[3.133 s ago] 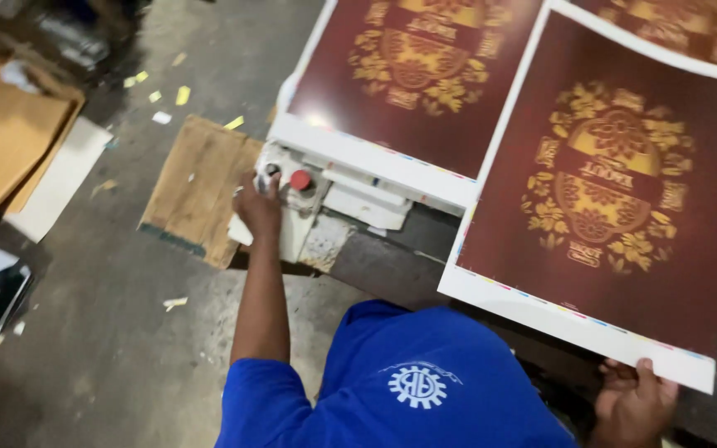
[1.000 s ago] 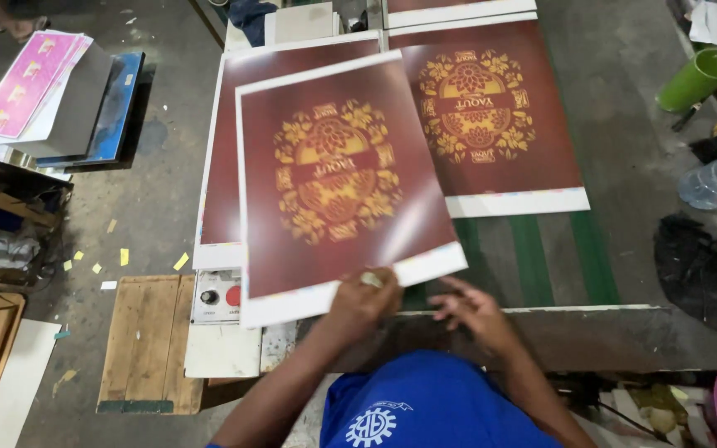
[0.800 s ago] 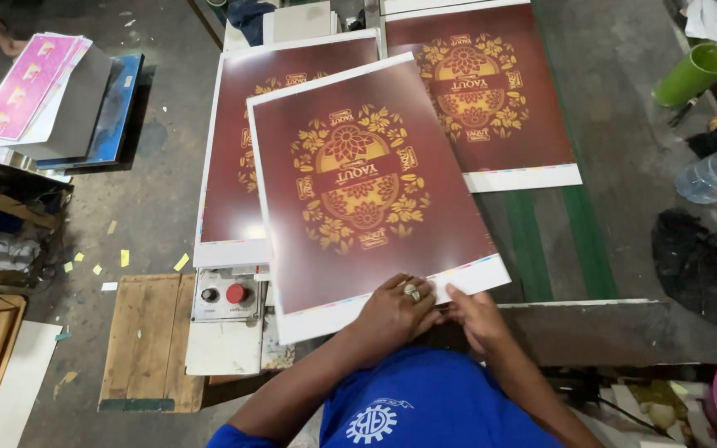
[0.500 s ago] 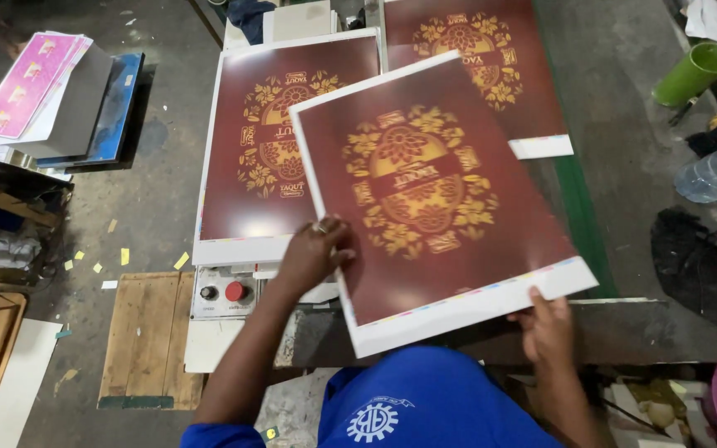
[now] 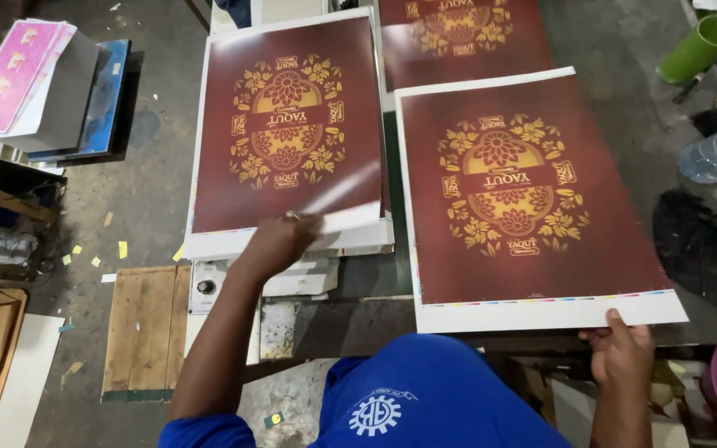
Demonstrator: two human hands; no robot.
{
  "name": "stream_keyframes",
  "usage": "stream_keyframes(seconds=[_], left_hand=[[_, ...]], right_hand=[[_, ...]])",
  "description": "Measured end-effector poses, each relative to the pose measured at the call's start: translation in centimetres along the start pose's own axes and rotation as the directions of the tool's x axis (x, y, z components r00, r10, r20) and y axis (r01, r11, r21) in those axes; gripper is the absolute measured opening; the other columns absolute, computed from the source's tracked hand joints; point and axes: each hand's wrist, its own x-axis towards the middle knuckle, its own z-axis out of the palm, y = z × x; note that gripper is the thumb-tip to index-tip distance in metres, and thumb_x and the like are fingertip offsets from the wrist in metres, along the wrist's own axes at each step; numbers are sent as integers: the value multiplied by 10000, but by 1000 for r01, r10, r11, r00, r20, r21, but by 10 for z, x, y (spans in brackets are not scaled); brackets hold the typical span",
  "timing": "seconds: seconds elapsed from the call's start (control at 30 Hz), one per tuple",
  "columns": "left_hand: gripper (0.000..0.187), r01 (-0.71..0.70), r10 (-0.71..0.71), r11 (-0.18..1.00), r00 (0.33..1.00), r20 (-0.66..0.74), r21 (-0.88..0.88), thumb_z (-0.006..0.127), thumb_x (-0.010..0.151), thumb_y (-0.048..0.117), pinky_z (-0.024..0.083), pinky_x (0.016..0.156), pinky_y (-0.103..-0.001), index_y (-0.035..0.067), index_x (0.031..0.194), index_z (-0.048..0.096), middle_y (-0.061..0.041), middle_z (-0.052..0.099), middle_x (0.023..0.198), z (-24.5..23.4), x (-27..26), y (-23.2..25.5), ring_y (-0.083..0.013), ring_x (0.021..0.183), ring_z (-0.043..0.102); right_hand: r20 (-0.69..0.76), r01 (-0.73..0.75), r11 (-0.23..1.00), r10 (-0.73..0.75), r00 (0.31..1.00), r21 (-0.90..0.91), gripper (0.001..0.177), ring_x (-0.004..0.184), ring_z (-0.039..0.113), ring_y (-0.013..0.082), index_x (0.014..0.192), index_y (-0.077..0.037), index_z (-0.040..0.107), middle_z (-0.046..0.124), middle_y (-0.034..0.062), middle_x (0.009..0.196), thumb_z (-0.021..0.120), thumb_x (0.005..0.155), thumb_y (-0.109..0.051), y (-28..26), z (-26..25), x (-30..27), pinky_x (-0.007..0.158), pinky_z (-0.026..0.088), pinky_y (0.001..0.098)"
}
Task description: The person repeatedly picks up large printed sheets from a machine output and stacks them on a pile. The person handles the sheets by hand, aligning them as they are added to the stack.
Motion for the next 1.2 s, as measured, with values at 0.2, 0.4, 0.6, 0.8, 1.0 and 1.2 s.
stream_keyframes(seconds=[0.2, 0.4, 0.6, 0.8, 1.0, 1.2], left_hand=[[130, 123, -100, 991, 949, -300, 59, 651, 1014, 89, 521, 467, -383, 45, 1096, 742, -135, 733, 770, -40, -6, 40, -241, 582, 689], [116, 67, -26, 994, 919, -394, 90, 654, 990, 58, 524, 498, -379, 14, 1078, 715, -140, 719, 764, -47, -13, 73, -237, 568, 674], [144, 117, -84, 991, 914, -398, 61, 685, 962, 98, 523, 529, -413, 19, 1078, 720, -125, 659, 631, -50, -13, 84, -282, 550, 659], [199, 112, -90, 993, 912, -401, 32, 694, 937, 76, 536, 528, -397, -8, 1116, 713, -171, 741, 848, -44, -19, 90, -267, 584, 689], [211, -94, 49, 993, 867, -495, -66, 713, 920, 99, 570, 611, -390, -22, 1089, 679, -185, 755, 1010, -23, -12, 127, -261, 681, 716], [260, -194, 170, 980, 938, -302, -49, 716, 924, 173, 586, 733, -422, -41, 1063, 666, -178, 710, 943, 38, 15, 184, -292, 792, 721]], right_hand=[[-1, 7, 995, -7, 1000, -103, 351, 851, 679, 199, 1414, -13, 520, 671, 117, 1143, 620, 1095, -117, 8, -9, -2, 628, 577, 341], [14, -11, 986, 14, 1000, -166, 353, 854, 673, 193, 1400, -40, 522, 663, 110, 1131, 621, 1075, -139, 22, 17, 16, 614, 584, 333], [108, -14, 981, 36, 993, -196, 328, 829, 675, 205, 1377, -41, 515, 670, 110, 1111, 601, 1082, -155, 14, 70, 60, 601, 569, 336], [68, -142, 950, 167, 984, -278, 403, 833, 719, 232, 1436, -27, 465, 704, 166, 1078, 560, 1086, -204, 3, 89, 73, 623, 570, 347], [117, -200, 899, 264, 957, -390, 548, 858, 717, 231, 1545, -50, 444, 743, 187, 1104, 568, 1044, -232, 14, 120, 19, 658, 571, 349], [538, -178, 921, 351, 766, -348, 511, 890, 731, 216, 1436, -73, 523, 765, 133, 1118, 594, 951, -217, 34, 182, -32, 663, 579, 323]])
